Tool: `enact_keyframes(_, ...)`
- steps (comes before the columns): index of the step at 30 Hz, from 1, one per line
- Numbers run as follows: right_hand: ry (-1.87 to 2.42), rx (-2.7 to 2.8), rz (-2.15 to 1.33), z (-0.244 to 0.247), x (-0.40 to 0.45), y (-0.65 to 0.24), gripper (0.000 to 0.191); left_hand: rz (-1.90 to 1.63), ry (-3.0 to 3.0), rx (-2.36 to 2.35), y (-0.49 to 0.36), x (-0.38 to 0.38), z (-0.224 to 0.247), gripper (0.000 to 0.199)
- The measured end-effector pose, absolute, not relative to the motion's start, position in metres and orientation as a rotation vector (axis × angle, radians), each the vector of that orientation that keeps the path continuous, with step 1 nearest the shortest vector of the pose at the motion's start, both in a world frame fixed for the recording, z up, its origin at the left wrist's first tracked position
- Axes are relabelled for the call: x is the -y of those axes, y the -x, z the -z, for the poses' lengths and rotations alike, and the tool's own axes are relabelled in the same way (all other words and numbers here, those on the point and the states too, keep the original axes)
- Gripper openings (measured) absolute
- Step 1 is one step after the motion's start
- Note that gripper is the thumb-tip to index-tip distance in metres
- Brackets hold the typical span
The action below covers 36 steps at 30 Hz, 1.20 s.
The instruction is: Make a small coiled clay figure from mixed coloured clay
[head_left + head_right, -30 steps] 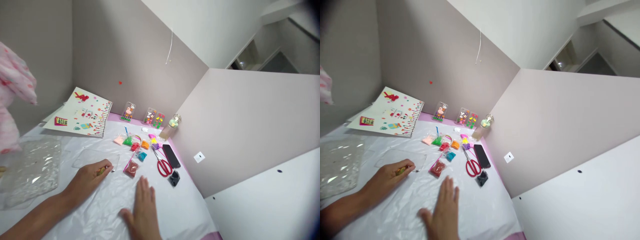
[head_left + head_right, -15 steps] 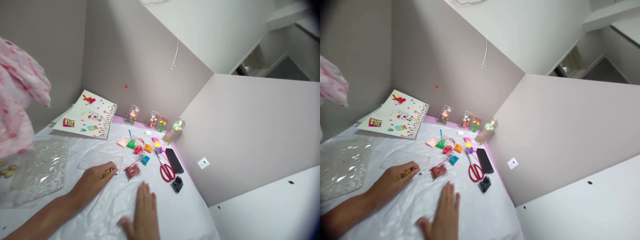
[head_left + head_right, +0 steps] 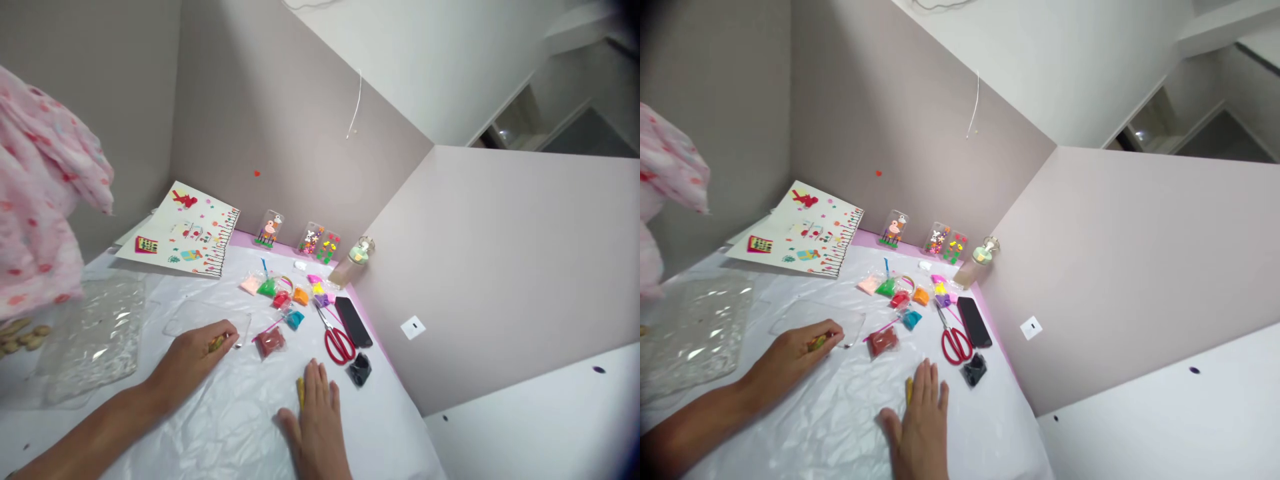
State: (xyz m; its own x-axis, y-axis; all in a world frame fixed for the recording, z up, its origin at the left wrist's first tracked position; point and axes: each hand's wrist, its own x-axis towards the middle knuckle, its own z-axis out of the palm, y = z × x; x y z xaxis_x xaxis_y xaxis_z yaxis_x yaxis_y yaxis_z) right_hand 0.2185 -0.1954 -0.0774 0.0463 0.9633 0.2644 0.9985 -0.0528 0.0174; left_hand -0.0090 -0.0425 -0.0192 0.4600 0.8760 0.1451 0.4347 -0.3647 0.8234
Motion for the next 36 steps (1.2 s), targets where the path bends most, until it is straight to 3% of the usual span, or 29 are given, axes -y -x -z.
enact_keyframes(3,1.894,2.190,0.330,0.089,0.196,-0.212,0.093,-0.735,-2.047,-1.043,0.005,0.045,0.022,0.030)
enact_keyframes(5,1.790,2.219,0.360,0.094,0.197,-0.213,0.083,-0.701,-2.115,-0.971,0.000,0.050,0.025,0.028)
enact_keyframes(11,1.977,2.190,0.213,0.098,0.197,-0.226,0.082,-0.605,-2.311,-0.799,-0.030,0.054,0.030,0.035)
enact_keyframes(14,1.909,2.234,0.148,0.099,0.198,-0.223,0.063,-0.578,-2.344,-0.763,-0.054,0.045,0.027,0.040)
enact_keyframes(17,2.028,2.165,0.105,0.094,0.200,-0.229,0.086,-0.586,-2.310,-0.739,-0.071,0.038,0.019,0.041)
enact_keyframes(20,2.026,2.146,0.125,0.100,0.201,-0.223,0.088,-0.633,-2.213,-0.755,-0.069,0.040,0.010,0.035)
enact_keyframes(23,1.910,2.224,0.136,0.111,0.203,-0.208,0.061,-0.681,-2.082,-0.827,-0.046,0.048,0.004,0.025)
enact_keyframes(27,1.790,2.222,-0.033,0.075,0.215,-0.224,0.077,-0.721,-1.899,-0.945,-0.012,0.054,0.007,0.036)
enact_keyframes(31,1.913,1.974,-0.337,0.009,0.221,-0.261,0.054,-0.773,-1.761,-1.037,-0.001,0.053,0.012,0.043)
enact_keyframes(36,2.031,1.925,-0.156,0.002,0.188,-0.240,0.062,-0.864,-1.709,-1.067,-0.003,0.055,0.006,0.044)
